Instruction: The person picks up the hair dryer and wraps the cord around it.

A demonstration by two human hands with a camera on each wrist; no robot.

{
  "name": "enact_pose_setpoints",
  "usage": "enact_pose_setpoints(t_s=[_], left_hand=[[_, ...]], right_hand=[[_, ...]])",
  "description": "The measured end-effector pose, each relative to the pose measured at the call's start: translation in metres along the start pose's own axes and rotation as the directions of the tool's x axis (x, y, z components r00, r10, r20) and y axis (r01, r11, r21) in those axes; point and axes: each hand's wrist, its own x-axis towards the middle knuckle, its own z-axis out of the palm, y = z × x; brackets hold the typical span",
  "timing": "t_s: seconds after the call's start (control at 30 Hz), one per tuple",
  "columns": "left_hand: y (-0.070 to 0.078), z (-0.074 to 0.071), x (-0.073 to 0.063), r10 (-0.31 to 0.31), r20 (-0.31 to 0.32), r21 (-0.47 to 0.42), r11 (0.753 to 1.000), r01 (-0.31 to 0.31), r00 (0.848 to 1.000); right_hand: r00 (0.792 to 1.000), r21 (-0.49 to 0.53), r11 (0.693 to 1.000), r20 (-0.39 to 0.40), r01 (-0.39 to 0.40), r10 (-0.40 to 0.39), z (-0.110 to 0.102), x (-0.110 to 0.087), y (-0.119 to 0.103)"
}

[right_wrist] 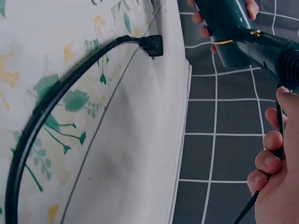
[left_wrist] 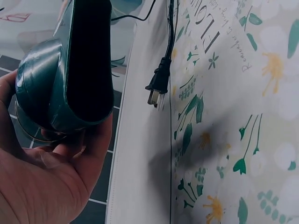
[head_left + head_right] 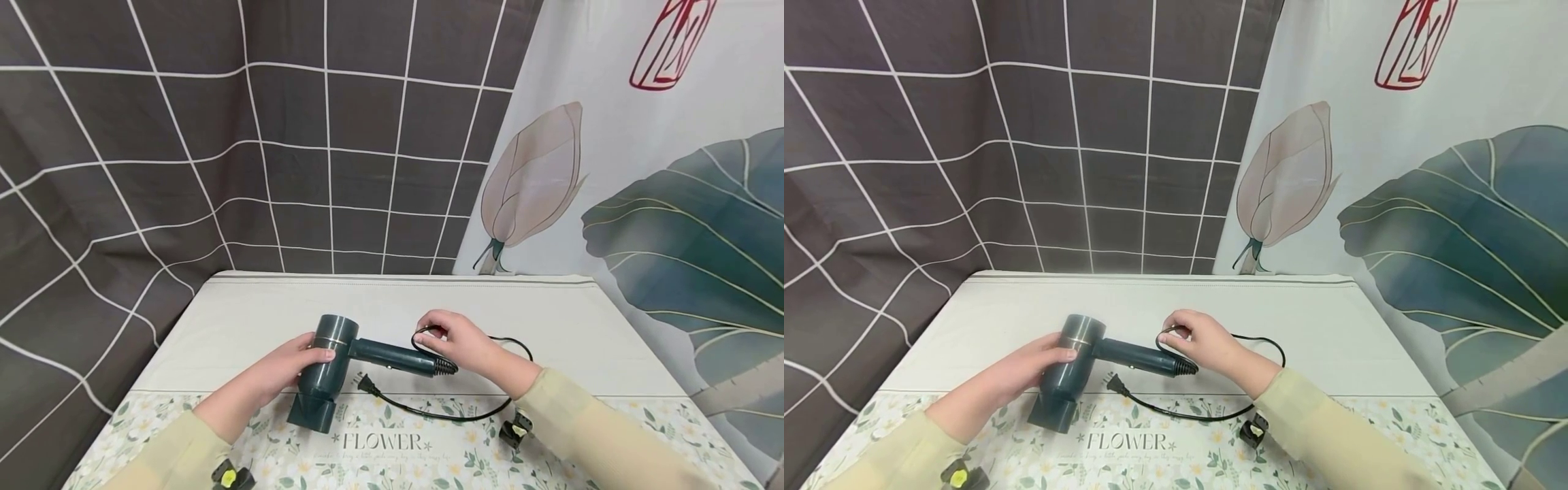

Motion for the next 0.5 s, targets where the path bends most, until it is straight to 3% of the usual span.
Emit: enact_pose_setpoints(t_s=[0.17, 0.27, 0.4, 0.5], left_hand=[[-0.0010, 0.0013, 0.0000, 0.009, 0.020, -0.051, 0.999, -0.008, 1.000], [-0.0003, 0.0027, 0.0004, 0.014, 0.024, -0.089, 0.996, -0.012, 1.000], [0.0011, 0.0045, 0.0009, 0.014, 0.014, -0.143, 0.990, -0.011, 1.000], [0.0023, 0.0055, 0.0010, 0.022, 0.005, -0.178, 0.984, -0.021, 1.000]], right_hand=[[0.996, 0.222, 0.971, 0.015, -0.087, 0.086, 0.0036, 0.0014, 0.0016], [0.997, 0.305, 0.949, 0.002, -0.079, 0.083, 0.0052, 0.0034, 0.0030], [0.999, 0.239, 0.970, -0.021, -0.035, 0.041, 0.0075, 0.0040, 0.0047], [0.998, 0.152, 0.986, -0.017, -0.062, 0.065, 0.0107, 0.0043, 0.0057]])
